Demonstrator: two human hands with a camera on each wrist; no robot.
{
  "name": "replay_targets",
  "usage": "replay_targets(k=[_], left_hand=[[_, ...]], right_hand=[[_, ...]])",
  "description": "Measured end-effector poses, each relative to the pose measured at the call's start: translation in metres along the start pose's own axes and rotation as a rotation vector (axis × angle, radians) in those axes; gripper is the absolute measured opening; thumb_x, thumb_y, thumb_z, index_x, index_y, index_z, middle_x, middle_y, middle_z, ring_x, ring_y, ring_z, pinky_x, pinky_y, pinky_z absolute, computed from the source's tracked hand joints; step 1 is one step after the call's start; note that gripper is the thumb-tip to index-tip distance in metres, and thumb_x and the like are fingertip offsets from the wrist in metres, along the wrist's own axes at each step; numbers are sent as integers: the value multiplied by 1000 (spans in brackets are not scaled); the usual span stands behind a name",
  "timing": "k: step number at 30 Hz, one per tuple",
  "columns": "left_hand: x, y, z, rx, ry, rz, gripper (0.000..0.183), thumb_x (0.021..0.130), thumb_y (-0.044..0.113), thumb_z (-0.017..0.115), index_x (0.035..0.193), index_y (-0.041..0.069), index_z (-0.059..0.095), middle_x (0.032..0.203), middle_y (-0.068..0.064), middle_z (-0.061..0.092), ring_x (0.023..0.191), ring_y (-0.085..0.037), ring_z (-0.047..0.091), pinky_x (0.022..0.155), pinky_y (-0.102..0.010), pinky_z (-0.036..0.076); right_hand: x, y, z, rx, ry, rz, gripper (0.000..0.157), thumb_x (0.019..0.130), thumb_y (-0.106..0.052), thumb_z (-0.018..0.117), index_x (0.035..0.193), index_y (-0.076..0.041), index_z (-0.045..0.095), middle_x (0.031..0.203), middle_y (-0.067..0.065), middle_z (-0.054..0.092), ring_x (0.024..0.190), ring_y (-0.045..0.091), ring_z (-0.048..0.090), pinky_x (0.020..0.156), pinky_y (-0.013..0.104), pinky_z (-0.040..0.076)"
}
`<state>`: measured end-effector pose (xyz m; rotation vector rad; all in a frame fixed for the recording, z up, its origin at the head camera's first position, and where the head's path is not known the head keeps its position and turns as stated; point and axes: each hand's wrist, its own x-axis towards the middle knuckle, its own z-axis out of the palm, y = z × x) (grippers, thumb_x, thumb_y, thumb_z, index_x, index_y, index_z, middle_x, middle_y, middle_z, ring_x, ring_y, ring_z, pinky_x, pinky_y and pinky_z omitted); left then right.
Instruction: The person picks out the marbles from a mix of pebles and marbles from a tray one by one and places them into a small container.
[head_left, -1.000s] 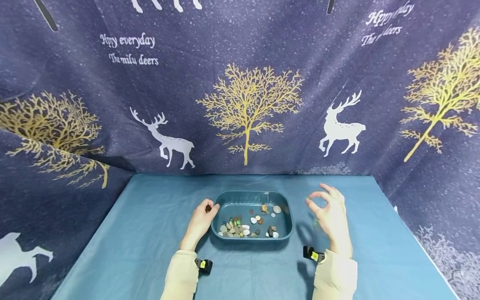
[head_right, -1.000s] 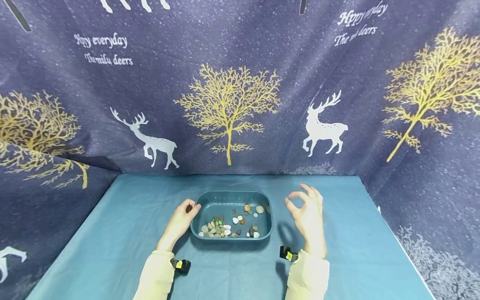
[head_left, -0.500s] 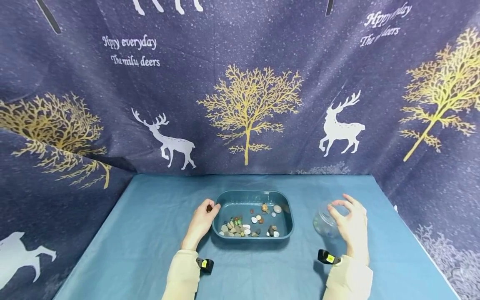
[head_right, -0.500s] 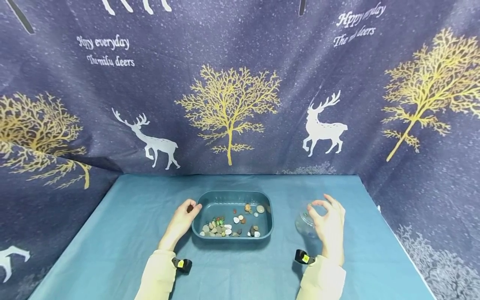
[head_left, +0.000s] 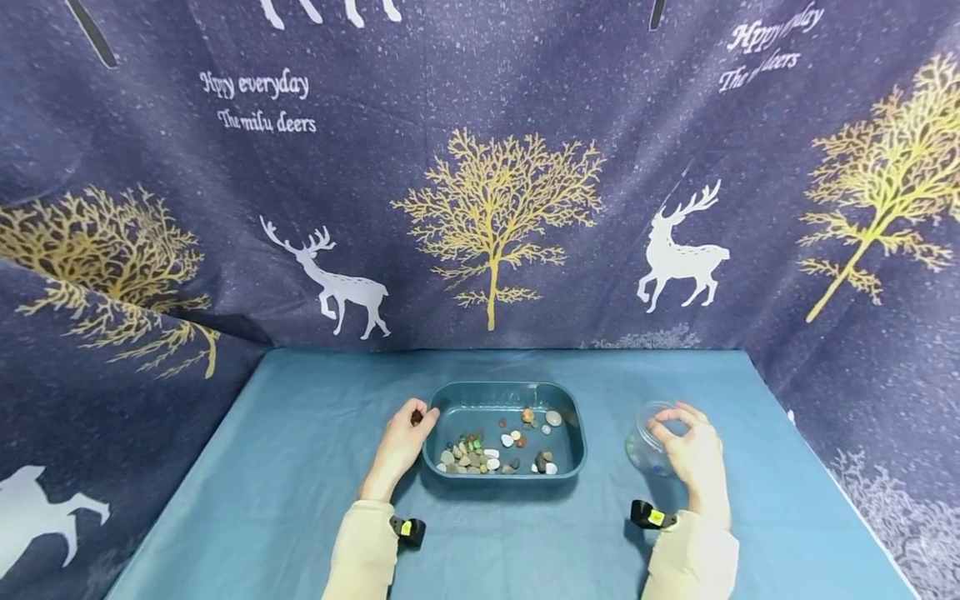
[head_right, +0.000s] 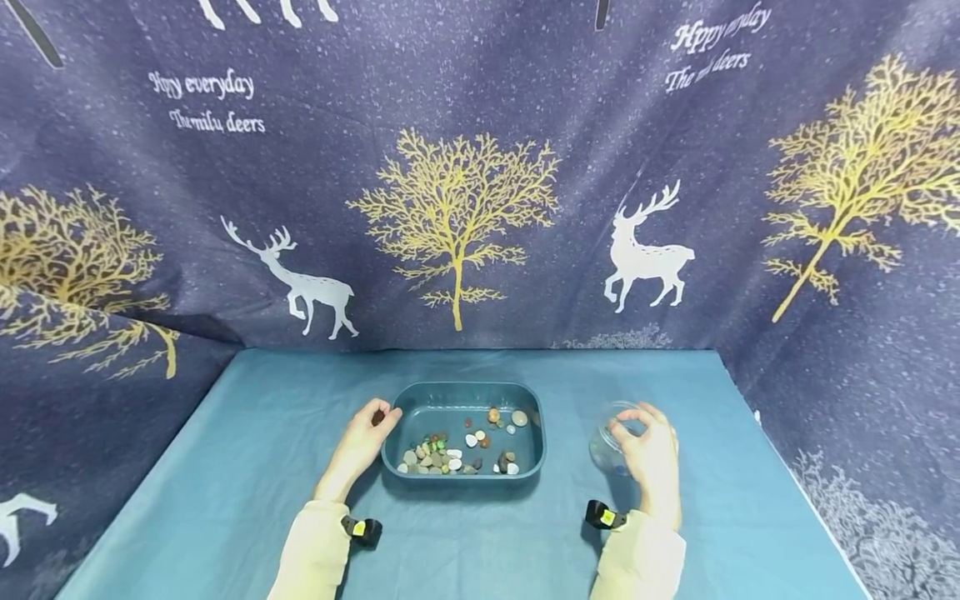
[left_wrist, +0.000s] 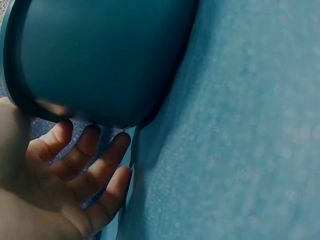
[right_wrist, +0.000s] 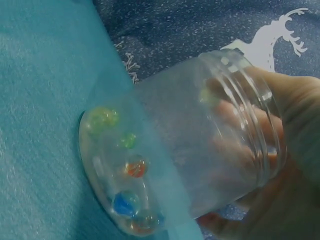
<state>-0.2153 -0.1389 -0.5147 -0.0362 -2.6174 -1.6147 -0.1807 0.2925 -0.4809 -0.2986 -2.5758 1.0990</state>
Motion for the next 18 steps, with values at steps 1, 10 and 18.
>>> replay_targets(k=[1, 10, 18], left_hand=[[1, -1, 0, 1, 1, -3, 26, 99, 34, 58, 88, 13, 49, 75, -3, 45, 64, -18, 43, 62, -33, 35], [0, -1, 1, 3, 7, -10, 24, 99, 31, 59, 87, 13, 48, 75, -2, 45, 64, -18, 43, 62, -33, 35], [0, 1, -1, -2, -2, -10, 25, 100, 31, 59, 87, 12, 48, 75, -3, 44, 64, -19, 42, 62, -33, 34]], right_hand=[[0, 0, 0, -4, -9, 10, 22, 87, -21, 72, 97, -1, 70, 136, 24, 51, 128, 46, 42, 104, 54, 30], [-1, -2, -3, -21, -84, 87, 26, 89, -24, 69, 103, -2, 70, 138, 26, 49, 129, 45, 42, 103, 54, 32], [-5, -8, -15, -21, 17, 70, 28, 95, -26, 62, 107, -2, 69, 129, 25, 56, 125, 44, 45, 103, 54, 32]])
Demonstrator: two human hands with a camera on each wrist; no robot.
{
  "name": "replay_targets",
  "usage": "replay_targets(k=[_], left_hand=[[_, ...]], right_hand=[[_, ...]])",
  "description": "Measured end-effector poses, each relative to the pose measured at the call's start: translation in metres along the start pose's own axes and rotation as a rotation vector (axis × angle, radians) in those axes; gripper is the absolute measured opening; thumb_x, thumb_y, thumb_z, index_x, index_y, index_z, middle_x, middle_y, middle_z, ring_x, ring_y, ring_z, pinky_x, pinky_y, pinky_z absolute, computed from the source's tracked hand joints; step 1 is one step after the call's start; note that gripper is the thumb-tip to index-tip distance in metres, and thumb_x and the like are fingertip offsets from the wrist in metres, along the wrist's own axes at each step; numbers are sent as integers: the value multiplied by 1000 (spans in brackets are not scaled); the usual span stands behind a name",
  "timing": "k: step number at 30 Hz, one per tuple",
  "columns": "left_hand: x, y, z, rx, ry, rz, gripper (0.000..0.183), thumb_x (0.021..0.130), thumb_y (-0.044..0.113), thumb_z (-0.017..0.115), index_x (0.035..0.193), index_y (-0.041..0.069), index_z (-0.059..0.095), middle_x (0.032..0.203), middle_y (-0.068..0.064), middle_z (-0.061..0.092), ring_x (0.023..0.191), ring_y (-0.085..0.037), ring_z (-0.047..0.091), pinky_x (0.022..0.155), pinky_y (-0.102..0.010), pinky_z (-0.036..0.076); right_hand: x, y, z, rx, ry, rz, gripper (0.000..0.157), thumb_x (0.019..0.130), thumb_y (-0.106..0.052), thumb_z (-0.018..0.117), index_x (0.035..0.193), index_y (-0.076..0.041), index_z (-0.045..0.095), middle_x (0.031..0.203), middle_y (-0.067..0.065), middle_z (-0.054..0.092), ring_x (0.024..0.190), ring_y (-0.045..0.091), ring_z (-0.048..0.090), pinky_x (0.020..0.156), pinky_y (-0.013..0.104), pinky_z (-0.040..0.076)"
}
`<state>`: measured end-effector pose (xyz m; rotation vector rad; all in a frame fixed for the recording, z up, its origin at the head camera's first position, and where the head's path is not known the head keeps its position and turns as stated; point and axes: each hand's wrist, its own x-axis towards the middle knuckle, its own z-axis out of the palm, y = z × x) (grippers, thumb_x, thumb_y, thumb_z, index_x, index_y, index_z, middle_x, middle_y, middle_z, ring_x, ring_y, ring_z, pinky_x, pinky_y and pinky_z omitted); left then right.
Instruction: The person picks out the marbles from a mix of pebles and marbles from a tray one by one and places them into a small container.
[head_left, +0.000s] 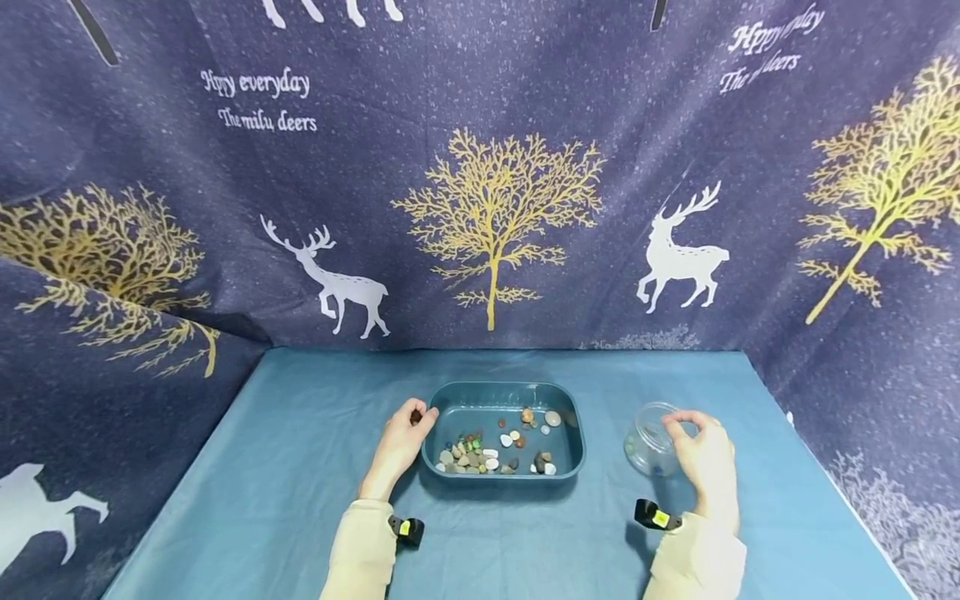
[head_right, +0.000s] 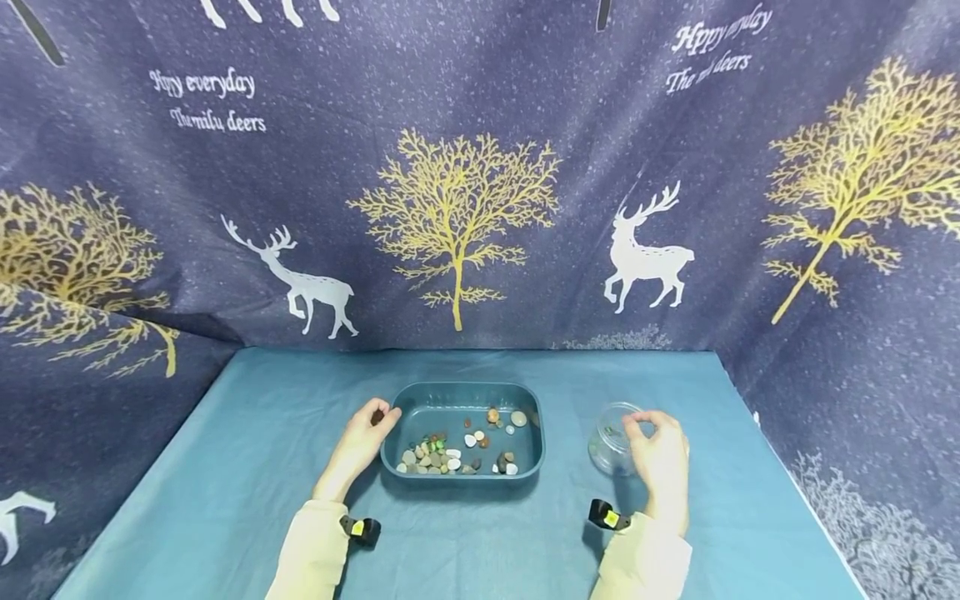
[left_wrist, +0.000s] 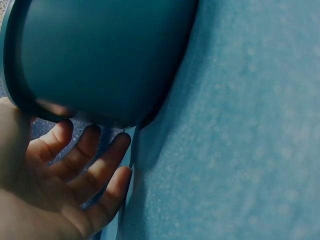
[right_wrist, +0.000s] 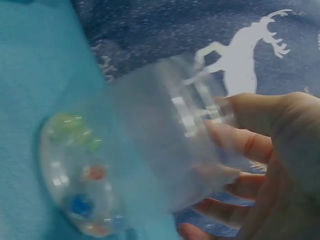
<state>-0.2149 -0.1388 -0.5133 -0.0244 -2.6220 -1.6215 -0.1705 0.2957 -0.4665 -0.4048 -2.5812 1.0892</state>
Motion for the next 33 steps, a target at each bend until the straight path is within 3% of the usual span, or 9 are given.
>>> replay_targets(k=[6, 11, 14, 19, 26, 29, 33], left_hand=[[2, 1, 0, 16, 9, 2, 26, 99, 32, 59, 87, 12, 48, 76, -3, 45, 65, -18, 43, 63, -33, 34], [3, 1, 2, 19, 8, 9, 25, 100, 32, 58, 88, 12, 49, 77, -3, 46, 66, -18, 44, 63, -33, 35], [2, 0, 2, 14, 10, 1, 24, 100, 30, 59, 88, 12, 49, 76, -4, 45, 67, -19, 44, 64, -33, 34], [2, -1, 0, 16, 8, 1, 26, 99, 32, 59, 89, 11, 48, 76, -3, 45, 66, -19, 43, 64, -33, 34], [1, -3, 0, 8, 8, -15, 26, 99, 33, 59, 89, 12, 48, 76, -3, 44, 65, -19, 42, 63, -32, 34], [1, -2, 0, 14, 7, -12, 26, 99, 33, 59, 89, 12, 48, 76, -3, 45, 65, -18, 43, 62, -32, 34], [2, -1, 0, 14, 6, -8, 26, 99, 32, 59, 88, 12, 48, 75, -3, 45, 65, -18, 43, 62, -32, 34]], right_hand=[[-5, -20, -10, 60, 127, -42, 23, 96, -23, 59, 103, -3, 68, 129, 23, 54, 127, 42, 43, 104, 53, 28], [-4, -45, -4, 111, 222, -189, 14, 93, -15, 64, 96, -3, 69, 124, 18, 60, 121, 36, 50, 97, 49, 35], [-4, -59, 7, 133, 221, -267, 11, 92, -13, 66, 95, -3, 69, 120, 16, 63, 116, 32, 54, 89, 44, 38], [-5, -79, 31, 174, 147, -362, 8, 91, -11, 69, 97, -6, 69, 111, 12, 66, 106, 28, 59, 86, 42, 42], [-11, -111, 75, 150, -28, -523, 10, 87, -9, 73, 96, -9, 69, 103, 9, 67, 97, 30, 61, 84, 46, 45], [-19, -122, 93, 136, -112, -563, 11, 87, -10, 73, 97, -9, 70, 104, 8, 67, 101, 30, 61, 88, 46, 45], [-30, -135, 112, 112, -264, -548, 12, 89, -11, 71, 101, -12, 69, 106, 4, 64, 96, 28, 60, 85, 46, 45]])
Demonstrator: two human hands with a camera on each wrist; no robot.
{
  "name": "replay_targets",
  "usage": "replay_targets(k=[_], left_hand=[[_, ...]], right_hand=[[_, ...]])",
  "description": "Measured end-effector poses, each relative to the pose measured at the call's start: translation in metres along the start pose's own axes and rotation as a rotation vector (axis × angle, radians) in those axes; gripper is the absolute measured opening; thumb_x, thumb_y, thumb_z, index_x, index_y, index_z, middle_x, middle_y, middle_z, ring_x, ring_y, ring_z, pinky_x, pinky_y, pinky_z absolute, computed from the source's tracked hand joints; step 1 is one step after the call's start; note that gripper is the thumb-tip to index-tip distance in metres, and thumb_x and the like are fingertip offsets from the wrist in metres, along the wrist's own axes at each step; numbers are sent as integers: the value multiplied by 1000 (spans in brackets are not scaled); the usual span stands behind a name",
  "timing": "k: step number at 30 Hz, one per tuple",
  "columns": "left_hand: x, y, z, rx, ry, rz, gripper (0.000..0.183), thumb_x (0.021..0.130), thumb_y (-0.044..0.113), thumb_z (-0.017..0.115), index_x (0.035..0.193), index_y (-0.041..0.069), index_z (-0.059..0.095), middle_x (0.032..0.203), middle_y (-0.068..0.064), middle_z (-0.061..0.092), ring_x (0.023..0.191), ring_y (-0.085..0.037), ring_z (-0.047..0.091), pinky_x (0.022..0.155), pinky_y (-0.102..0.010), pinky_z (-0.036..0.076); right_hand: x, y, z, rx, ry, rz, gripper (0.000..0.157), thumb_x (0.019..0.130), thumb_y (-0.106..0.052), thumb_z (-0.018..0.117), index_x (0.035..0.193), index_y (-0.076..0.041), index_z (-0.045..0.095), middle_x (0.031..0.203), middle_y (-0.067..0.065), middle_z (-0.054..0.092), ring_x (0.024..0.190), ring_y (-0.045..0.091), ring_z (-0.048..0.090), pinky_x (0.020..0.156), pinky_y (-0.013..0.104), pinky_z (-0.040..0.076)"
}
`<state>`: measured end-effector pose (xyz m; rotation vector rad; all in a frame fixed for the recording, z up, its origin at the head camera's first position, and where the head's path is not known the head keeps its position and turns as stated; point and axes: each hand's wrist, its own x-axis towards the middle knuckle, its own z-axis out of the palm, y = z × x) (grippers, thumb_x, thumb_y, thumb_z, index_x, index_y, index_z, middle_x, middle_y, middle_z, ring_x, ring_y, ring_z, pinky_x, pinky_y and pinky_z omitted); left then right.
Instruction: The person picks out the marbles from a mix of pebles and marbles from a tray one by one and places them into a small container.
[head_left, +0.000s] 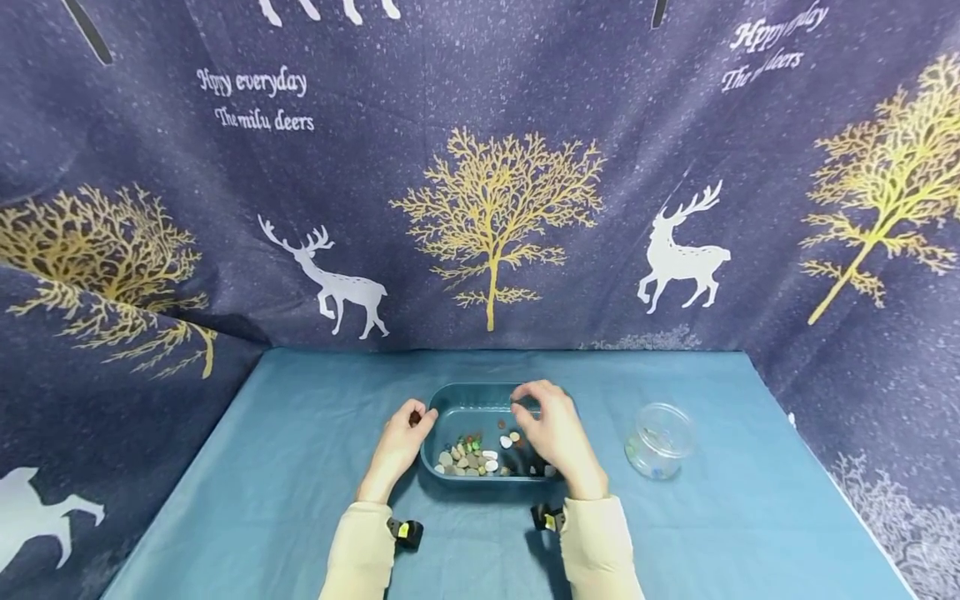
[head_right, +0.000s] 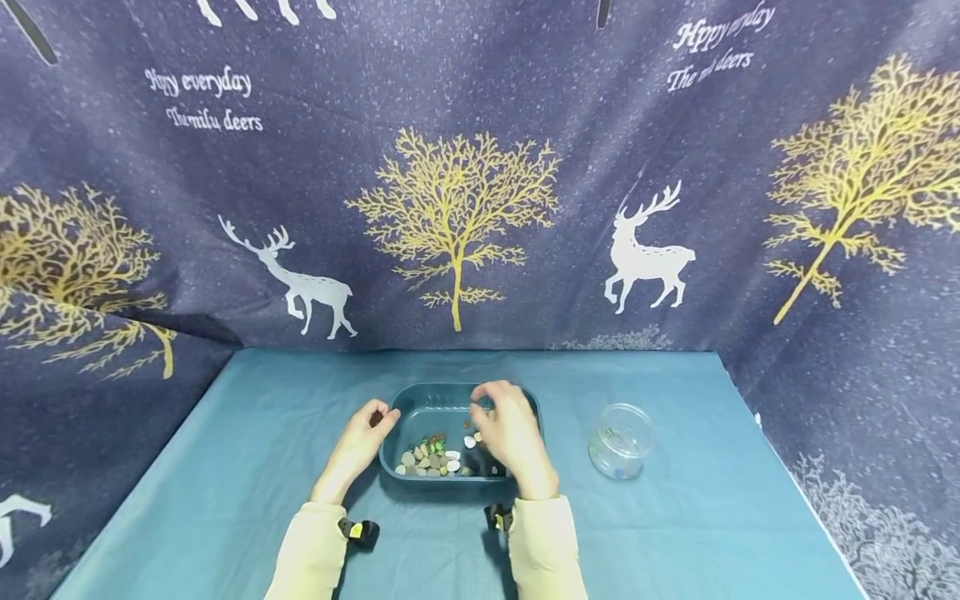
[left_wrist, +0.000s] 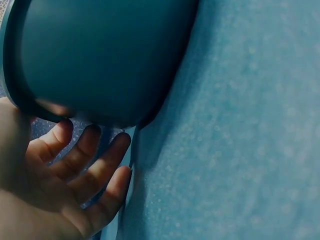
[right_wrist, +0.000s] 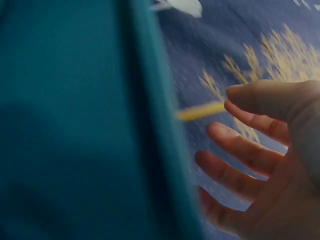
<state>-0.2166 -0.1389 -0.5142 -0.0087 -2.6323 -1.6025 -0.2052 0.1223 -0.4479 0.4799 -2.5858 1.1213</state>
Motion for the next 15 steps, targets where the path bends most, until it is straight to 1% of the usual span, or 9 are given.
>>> replay_targets(k=[3, 5, 6, 7, 11, 13, 15], left_hand=[[1, 0, 0, 3, 5, 1, 25, 99, 32, 59, 88, 12, 49, 76, -3, 45, 65, -18, 43, 63, -32, 34], [0, 0, 0, 1, 7, 1, 25, 99, 32, 59, 88, 12, 49, 76, -3, 45, 66, -19, 44, 63, -33, 34], [1, -1, 0, 2, 7, 4, 25, 99, 33, 59, 88, 12, 49, 76, -3, 45, 66, -19, 43, 63, -33, 34], [1, -1, 0, -1, 5, 4, 25, 99, 32, 59, 88, 13, 49, 76, -3, 46, 66, -19, 44, 63, -33, 35], [0, 0, -1, -9, -6, 11, 25, 99, 32, 59, 87, 13, 48, 76, -4, 45, 64, -19, 42, 62, -33, 35], [0, 0, -1, -14, -8, 14, 25, 100, 31, 59, 87, 13, 48, 75, -4, 45, 63, -19, 42, 62, -33, 35], [0, -1, 0, -13, -5, 16, 25, 99, 32, 59, 87, 13, 48, 75, -3, 45, 63, -18, 42, 61, -32, 34]], right_hand=[[1, -7, 13, -3, -106, 26, 14, 90, -11, 70, 104, -13, 69, 108, 4, 63, 95, 27, 58, 82, 47, 45], [2, -10, 22, -25, -158, 15, 15, 90, -11, 70, 105, -11, 69, 109, 5, 63, 96, 29, 57, 81, 47, 45], [2, -10, 25, -31, -182, 10, 15, 91, -10, 70, 106, -10, 69, 108, 6, 63, 93, 28, 57, 79, 46, 46], [2, -10, 29, -42, -199, 3, 15, 91, -10, 70, 106, -9, 70, 108, 7, 63, 94, 28, 58, 79, 45, 46], [1, -10, 43, -79, -245, 7, 14, 90, -9, 70, 104, -8, 71, 106, 8, 63, 89, 26, 56, 74, 42, 47], [1, -8, 49, -108, -254, 17, 14, 89, -8, 70, 103, -9, 73, 104, 8, 64, 92, 28, 56, 76, 43, 47], [2, -5, 55, -158, -255, 5, 14, 88, -8, 72, 101, -11, 74, 100, 8, 64, 94, 31, 56, 80, 46, 47]])
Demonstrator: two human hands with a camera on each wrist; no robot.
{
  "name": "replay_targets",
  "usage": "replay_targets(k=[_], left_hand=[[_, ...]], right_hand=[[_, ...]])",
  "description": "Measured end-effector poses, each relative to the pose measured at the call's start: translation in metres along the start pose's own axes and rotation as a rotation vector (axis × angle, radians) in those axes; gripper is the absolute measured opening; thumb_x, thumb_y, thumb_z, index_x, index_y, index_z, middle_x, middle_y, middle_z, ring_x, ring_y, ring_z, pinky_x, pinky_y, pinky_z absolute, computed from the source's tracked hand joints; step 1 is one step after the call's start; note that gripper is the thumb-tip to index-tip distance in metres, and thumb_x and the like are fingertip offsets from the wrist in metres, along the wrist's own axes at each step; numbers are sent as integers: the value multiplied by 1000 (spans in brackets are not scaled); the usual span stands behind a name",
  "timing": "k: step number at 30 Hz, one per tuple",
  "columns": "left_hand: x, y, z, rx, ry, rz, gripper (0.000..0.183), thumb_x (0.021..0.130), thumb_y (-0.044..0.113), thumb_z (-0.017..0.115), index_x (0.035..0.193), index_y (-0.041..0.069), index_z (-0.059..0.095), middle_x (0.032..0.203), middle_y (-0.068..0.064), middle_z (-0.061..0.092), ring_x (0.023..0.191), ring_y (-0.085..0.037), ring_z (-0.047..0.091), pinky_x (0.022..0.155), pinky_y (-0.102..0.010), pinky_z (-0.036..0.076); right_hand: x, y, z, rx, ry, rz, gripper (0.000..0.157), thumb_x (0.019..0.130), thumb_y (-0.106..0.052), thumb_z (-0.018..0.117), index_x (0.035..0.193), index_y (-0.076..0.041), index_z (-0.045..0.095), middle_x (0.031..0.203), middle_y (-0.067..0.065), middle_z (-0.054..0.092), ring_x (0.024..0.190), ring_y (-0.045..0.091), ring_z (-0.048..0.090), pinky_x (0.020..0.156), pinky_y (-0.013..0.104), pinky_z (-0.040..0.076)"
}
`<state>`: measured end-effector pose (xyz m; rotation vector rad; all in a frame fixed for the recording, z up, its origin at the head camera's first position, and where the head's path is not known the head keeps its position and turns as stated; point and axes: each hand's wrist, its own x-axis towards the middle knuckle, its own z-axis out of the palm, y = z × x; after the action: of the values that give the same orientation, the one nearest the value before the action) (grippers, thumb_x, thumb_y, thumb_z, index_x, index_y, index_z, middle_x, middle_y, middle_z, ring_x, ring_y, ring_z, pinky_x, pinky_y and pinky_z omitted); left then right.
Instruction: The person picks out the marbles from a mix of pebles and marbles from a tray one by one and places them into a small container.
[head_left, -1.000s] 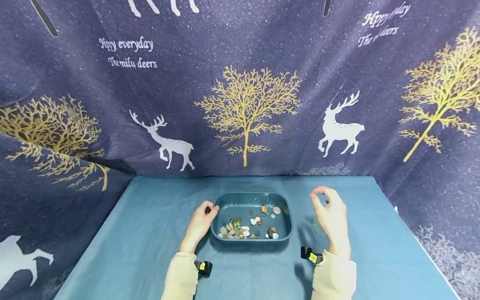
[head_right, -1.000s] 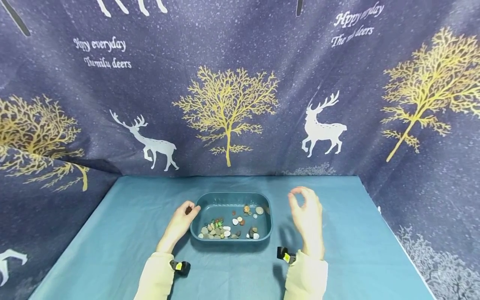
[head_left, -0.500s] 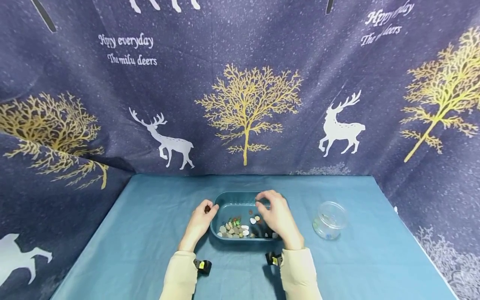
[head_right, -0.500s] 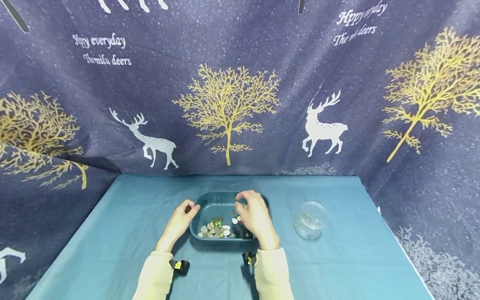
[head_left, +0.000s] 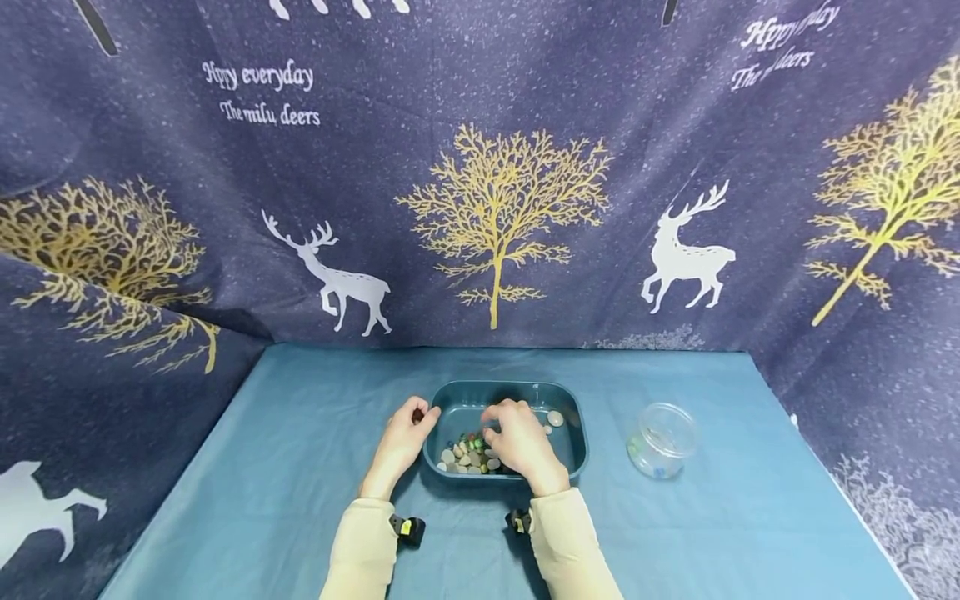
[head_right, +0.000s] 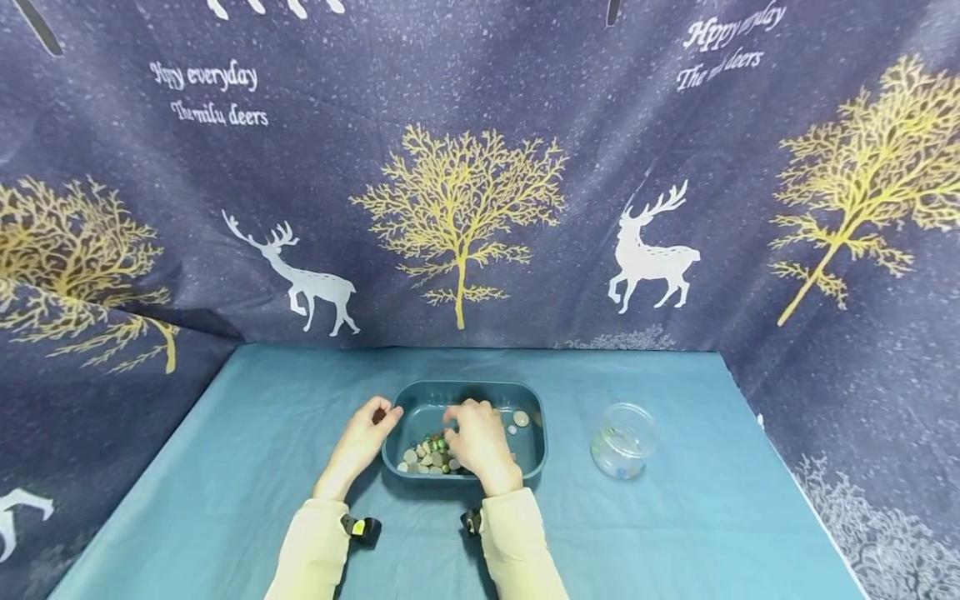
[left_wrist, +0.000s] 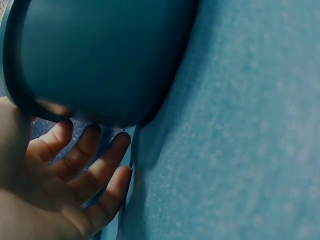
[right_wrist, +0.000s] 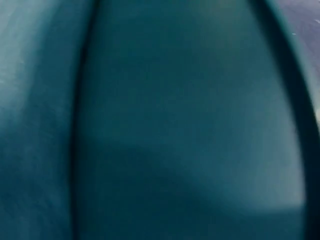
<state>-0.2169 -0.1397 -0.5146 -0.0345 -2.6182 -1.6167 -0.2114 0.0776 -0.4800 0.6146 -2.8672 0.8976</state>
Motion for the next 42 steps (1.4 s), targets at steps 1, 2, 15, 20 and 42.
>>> replay_targets(k=[1, 2, 15, 20, 42], left_hand=[[0, 0, 0, -1, 2, 1, 25, 99, 31, 59, 87, 12, 48, 75, -3, 44, 63, -18, 42, 62, -32, 34], [0, 0, 0, -1, 4, 3, 25, 99, 31, 59, 87, 12, 48, 75, -3, 44, 63, -18, 42, 62, -32, 34], [-1, 2, -1, -10, 0, 7, 24, 100, 28, 59, 87, 12, 48, 76, -4, 45, 65, -19, 43, 63, -33, 35], [0, 2, -1, -5, 1, 4, 23, 99, 29, 60, 87, 12, 49, 75, -3, 45, 65, -19, 43, 62, -32, 35], [0, 0, 0, 2, 9, -6, 24, 99, 31, 59, 88, 13, 49, 75, -3, 46, 64, -19, 44, 62, -32, 36]], right_hand=[[1, 1, 3, -29, 1, -6, 13, 87, -7, 72, 99, -12, 75, 98, 8, 65, 93, 32, 56, 81, 48, 46], [2, 1, 5, -56, -1, -11, 14, 86, -7, 73, 98, -13, 75, 97, 8, 65, 92, 34, 55, 82, 50, 45], [5, -3, 13, -163, -127, 135, 8, 88, -15, 72, 93, -22, 72, 99, 6, 56, 93, 30, 43, 79, 52, 36], [5, -2, 12, -152, -111, 131, 6, 87, -17, 74, 90, -20, 70, 100, 6, 55, 96, 30, 44, 80, 53, 36], [1, -3, -20, 175, 85, -71, 11, 87, -17, 76, 89, -21, 65, 133, 15, 51, 127, 36, 38, 99, 61, 29]])
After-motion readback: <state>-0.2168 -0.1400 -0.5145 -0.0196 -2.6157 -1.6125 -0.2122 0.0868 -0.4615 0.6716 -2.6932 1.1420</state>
